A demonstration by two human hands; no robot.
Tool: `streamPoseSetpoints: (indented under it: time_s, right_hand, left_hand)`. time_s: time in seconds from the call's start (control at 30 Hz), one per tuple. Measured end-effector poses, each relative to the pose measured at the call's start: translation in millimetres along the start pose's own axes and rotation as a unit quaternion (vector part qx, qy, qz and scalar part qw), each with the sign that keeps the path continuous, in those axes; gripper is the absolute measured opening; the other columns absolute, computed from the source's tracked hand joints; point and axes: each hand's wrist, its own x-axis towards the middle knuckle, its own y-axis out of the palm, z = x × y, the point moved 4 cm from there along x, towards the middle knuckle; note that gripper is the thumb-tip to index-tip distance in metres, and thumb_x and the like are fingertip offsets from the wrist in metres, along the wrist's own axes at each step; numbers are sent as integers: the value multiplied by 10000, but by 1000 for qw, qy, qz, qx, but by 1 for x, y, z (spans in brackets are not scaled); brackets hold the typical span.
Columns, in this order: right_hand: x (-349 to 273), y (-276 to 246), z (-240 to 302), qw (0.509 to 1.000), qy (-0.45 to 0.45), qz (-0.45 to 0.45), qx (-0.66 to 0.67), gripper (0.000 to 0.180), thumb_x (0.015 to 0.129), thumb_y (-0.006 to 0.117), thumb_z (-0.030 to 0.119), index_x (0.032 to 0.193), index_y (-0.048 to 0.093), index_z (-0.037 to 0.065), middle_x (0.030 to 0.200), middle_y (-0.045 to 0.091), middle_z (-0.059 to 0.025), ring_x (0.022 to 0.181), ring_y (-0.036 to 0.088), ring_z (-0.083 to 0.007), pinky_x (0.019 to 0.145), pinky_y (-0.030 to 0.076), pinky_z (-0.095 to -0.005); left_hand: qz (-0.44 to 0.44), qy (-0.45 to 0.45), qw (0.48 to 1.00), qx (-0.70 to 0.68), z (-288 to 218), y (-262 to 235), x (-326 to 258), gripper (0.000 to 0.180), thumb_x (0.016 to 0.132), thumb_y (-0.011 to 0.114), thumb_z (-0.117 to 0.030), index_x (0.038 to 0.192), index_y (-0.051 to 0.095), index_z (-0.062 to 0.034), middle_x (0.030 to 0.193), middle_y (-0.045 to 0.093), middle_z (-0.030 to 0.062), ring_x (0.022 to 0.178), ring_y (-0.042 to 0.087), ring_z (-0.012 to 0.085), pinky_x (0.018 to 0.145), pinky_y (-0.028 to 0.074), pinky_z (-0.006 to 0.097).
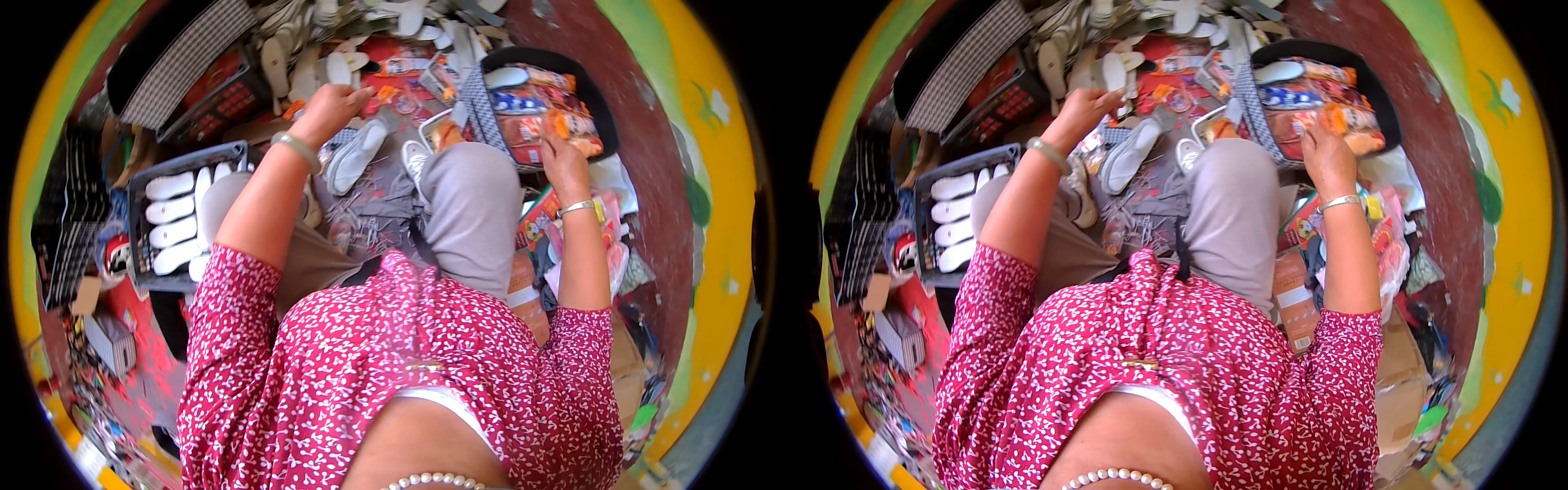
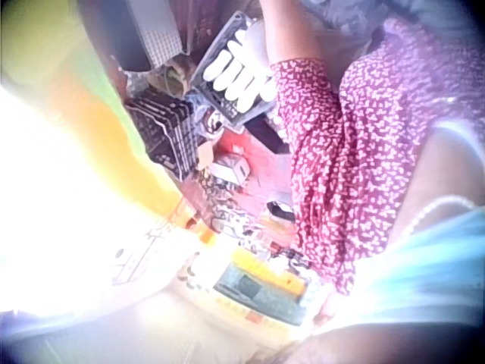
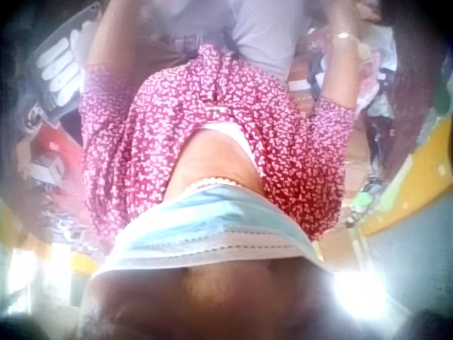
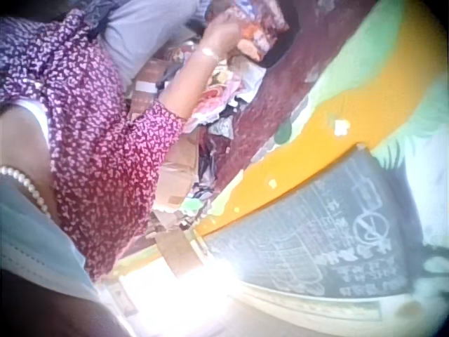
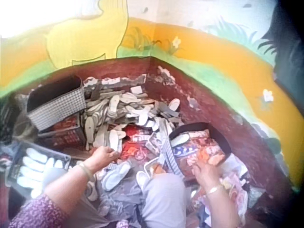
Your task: The person wipes white shoe insoles with a cloth, picking them up from a large pile on the ground and placing the cleaned items into a plastic crate.
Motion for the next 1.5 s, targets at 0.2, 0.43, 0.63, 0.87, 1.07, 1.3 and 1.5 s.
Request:
streamPoseSetpoints:
  time_s: [0.2,0.43,0.63,0.87,1.07,1.3,1.5]
  right_hand:
    - [37,-7,130,971,-161,-47,170,214,854,518,229,890,648,63,806,634,-188,737,610,-369,655,491,-445]
    - [72,64,168,980,-149,45,124,270,857,480,293,829,639,75,780,634,-188,741,608,-384,670,486,-468]
    - [78,61,155,976,-135,97,139,244,846,548,281,909,660,73,783,627,-186,738,604,-375,657,480,-410]
    - [77,47,138,971,-100,112,187,230,836,561,261,865,663,57,766,630,-194,719,605,-378,645,483,-421]
    - [71,31,173,962,-95,146,209,232,862,582,191,974,643,-3,820,656,-169,721,650,-224,671,486,-289]
    - [65,22,187,953,-121,134,242,154,826,577,169,886,617,32,745,596,-197,688,584,-386,597,464,-426]
    - [59,19,188,958,-112,147,218,153,823,577,175,869,626,38,744,600,-206,692,588,-392,597,465,-439]
  left_hand:
    - [-7,-78,996,46,-1,-15,12,318,818,610,-320,755,691,-19,767,664,126,721,606,210,686,466,318]
    - [-18,-10,994,111,48,21,56,276,805,584,-273,897,690,-35,872,674,158,831,641,279,768,484,344]
    - [126,-137,938,293,244,139,44,305,861,466,-232,1015,663,-58,1068,639,148,964,615,309,870,468,380]
    - [365,-134,881,271,261,170,3,374,809,538,-234,1150,589,-89,1136,610,140,1017,595,306,895,453,393]
    - [362,-92,905,202,251,272,-35,518,742,623,-221,1232,529,-84,1154,600,153,1036,587,300,889,454,408]
    - [349,-151,925,-14,282,367,-44,623,622,712,-128,1190,483,-14,1154,560,248,1080,549,373,860,469,378]
    - [448,4,851,275,234,317,-17,425,661,702,-153,1048,579,-28,1036,616,180,932,584,278,790,484,353]
